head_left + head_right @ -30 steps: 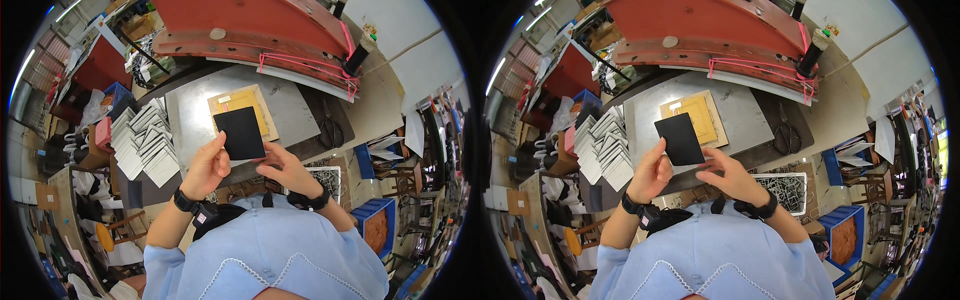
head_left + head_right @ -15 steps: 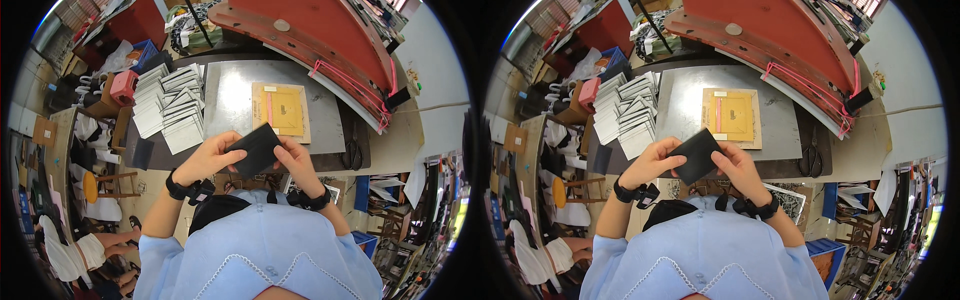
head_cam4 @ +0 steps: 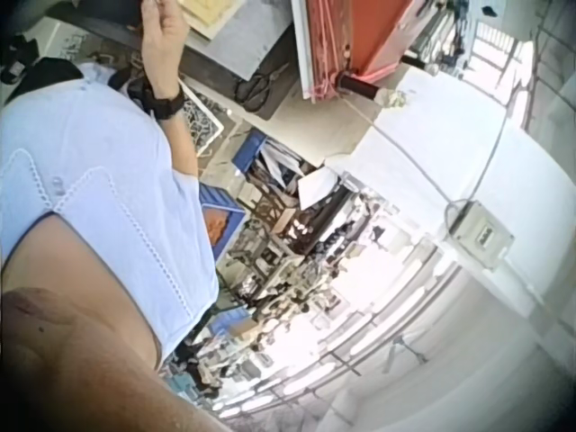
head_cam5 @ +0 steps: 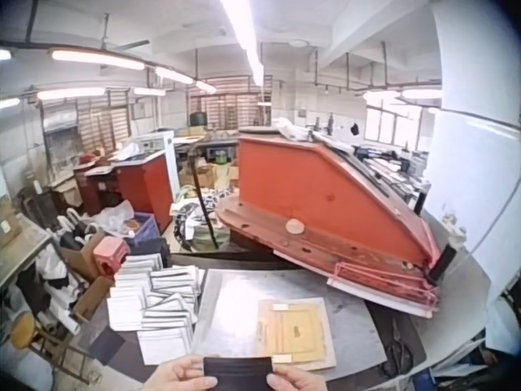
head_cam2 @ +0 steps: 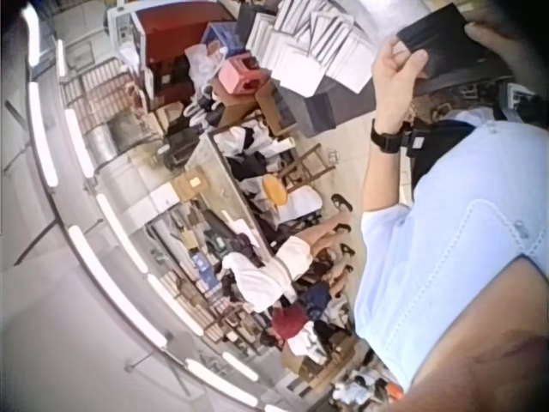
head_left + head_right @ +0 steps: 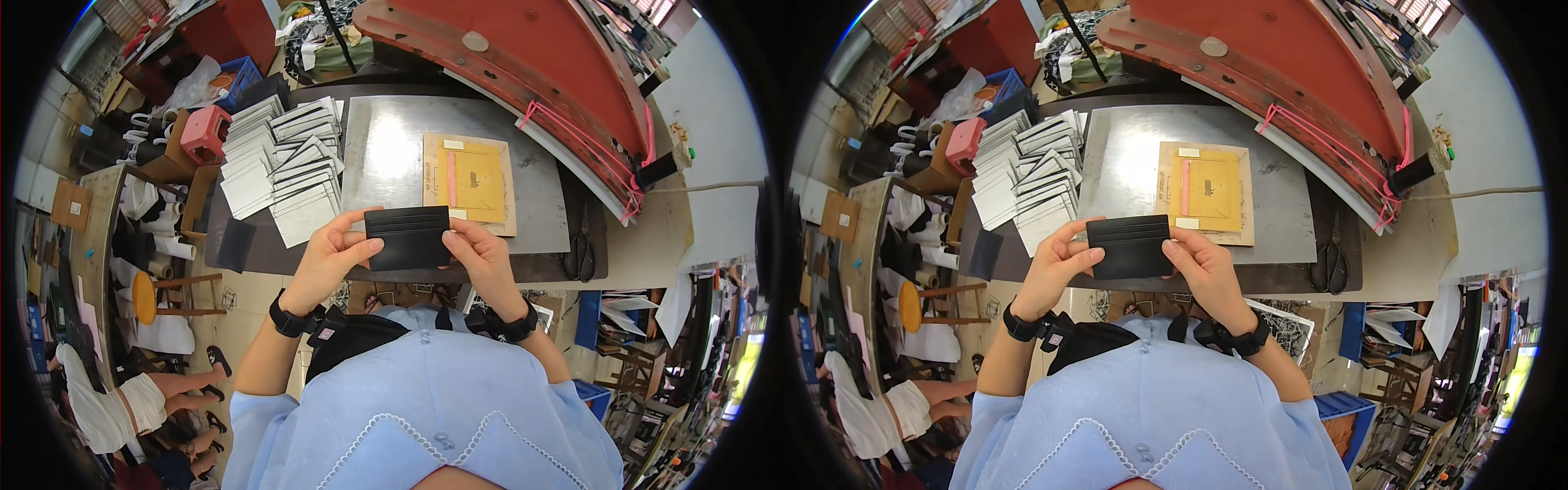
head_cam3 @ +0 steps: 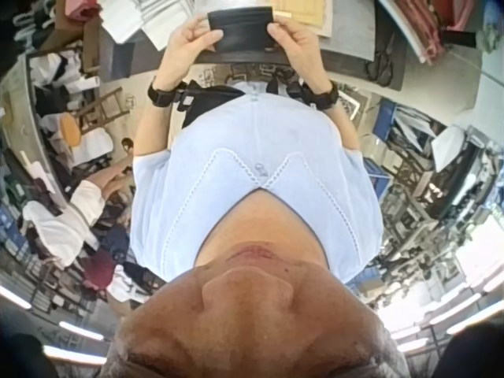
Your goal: Assemble and press leather components for card holders using a clicker press.
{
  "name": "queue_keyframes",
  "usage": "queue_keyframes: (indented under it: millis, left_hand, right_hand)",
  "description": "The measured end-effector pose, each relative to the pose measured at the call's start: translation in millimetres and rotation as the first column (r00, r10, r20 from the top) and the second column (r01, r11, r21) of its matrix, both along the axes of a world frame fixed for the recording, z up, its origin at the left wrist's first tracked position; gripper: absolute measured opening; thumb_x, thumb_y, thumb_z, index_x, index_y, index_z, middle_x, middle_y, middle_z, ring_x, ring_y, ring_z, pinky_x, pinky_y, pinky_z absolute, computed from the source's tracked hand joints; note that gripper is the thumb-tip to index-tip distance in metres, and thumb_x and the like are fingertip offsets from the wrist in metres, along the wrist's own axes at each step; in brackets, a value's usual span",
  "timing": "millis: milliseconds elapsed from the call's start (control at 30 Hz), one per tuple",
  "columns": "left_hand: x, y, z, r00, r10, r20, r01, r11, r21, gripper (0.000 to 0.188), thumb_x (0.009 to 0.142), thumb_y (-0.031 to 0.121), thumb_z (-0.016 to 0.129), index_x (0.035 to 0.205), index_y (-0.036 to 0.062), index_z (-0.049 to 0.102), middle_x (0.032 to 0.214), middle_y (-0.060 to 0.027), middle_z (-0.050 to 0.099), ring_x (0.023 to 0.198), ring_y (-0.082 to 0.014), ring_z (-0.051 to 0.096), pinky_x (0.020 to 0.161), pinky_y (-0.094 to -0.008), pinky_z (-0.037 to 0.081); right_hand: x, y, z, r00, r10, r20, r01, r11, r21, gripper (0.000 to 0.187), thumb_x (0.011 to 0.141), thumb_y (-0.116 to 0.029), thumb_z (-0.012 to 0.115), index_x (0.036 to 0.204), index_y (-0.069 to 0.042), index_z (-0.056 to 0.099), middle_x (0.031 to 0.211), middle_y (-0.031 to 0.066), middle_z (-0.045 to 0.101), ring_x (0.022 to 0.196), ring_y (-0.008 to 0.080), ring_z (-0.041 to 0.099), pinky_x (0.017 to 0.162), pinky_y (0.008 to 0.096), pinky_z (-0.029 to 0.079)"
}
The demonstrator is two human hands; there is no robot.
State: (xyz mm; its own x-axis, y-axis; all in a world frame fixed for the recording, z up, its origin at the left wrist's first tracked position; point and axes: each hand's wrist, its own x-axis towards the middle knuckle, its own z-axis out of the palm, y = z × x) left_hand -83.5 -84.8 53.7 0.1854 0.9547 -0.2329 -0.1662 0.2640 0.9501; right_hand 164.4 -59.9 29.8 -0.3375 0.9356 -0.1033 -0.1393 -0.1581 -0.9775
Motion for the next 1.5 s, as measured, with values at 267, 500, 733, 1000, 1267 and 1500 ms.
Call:
queue_keyframes:
  millis: [267, 500, 733, 1000, 1267, 1500]
  left_hand:
    - [-25, -15, -2, 0.996, 0.068, -0.053, -0.069, 0.998, -0.003, 0.051, 0.092, 0.006, 0.067, 0.139, 0.0029, 0.049, 0.093, -0.003, 0.072, 0.077, -0.0034, 0.061, 0.068, -0.0187, 0.049]
    - [-44, -35, -9, 0.978, 0.206, 0.017, -0.206, 0.978, -0.016, 0.04, 0.093, 0.005, 0.067, 0.131, 0.0039, 0.053, 0.102, -0.0039, 0.071, 0.082, -0.0038, 0.062, 0.066, -0.019, 0.049]
    - [-135, -76, -53, 0.643, 0.76, -0.095, -0.751, 0.65, 0.112, 0.044, 0.089, 0.011, 0.073, 0.127, 0.0048, 0.053, 0.088, 0.0018, 0.06, 0.076, -0.0067, 0.058, 0.069, -0.0224, 0.049]
    - [-217, -89, -111, 0.377, 0.778, -0.502, -0.625, 0.614, 0.482, 0.05, 0.086, 0.004, 0.074, 0.131, 0.0026, 0.051, 0.099, -0.0055, 0.059, 0.088, -0.0132, 0.059, 0.08, -0.0269, 0.05]
    - [-138, -34, -47, 0.316, 0.57, -0.759, -0.118, 0.817, 0.564, 0.03, 0.087, 0.01, 0.072, 0.115, 0.0008, 0.065, 0.122, -0.0118, 0.063, 0.114, -0.0269, 0.06, 0.098, -0.0367, 0.045]
    - [-101, -5, -61, 0.153, 0.462, -0.874, 0.107, 0.871, 0.479, 0.061, 0.083, 0.02, 0.077, 0.136, 0.0024, 0.051, 0.137, -0.0206, 0.05, 0.123, -0.0379, 0.053, 0.101, -0.0395, 0.045]
  right_hand:
    - [-29, 8, -9, 0.998, 0.065, 0.012, -0.064, 0.997, -0.04, 0.032, 0.099, -0.014, 0.061, 0.125, 0.004, 0.062, 0.09, 0.0018, 0.065, 0.077, 0.006, 0.058, 0.067, 0.025, 0.058]
    - [-46, 10, -9, 0.982, 0.166, 0.086, -0.167, 0.986, -0.005, 0.03, 0.099, -0.011, 0.06, 0.125, 0.003, 0.061, 0.106, 0.0073, 0.067, 0.086, 0.0112, 0.061, 0.077, 0.0263, 0.055]
    - [-21, 13, 85, 0.882, 0.392, 0.261, -0.469, 0.677, 0.568, 0.026, 0.093, 0.003, 0.056, 0.117, 0.002, 0.066, 0.113, 0.0162, 0.069, 0.102, 0.0245, 0.067, 0.085, 0.0313, 0.053]
    - [-27, -8, 164, 0.504, 0.795, -0.338, -0.204, 0.49, 0.847, 0.023, 0.096, -0.002, 0.052, 0.111, 0.008, 0.066, 0.114, 0.0246, 0.067, 0.095, 0.0335, 0.067, 0.082, 0.0394, 0.055]
    - [4, -14, 172, 0.534, 0.767, -0.355, -0.205, 0.525, 0.826, 0.023, 0.096, -0.002, 0.052, 0.114, 0.006, 0.065, 0.113, 0.0216, 0.067, 0.095, 0.0298, 0.067, 0.082, 0.0368, 0.054]
    - [16, -15, 171, 0.525, 0.766, -0.37, -0.212, 0.539, 0.815, 0.024, 0.097, -0.002, 0.052, 0.117, 0.005, 0.063, 0.113, 0.019, 0.067, 0.095, 0.0265, 0.067, 0.083, 0.0346, 0.054]
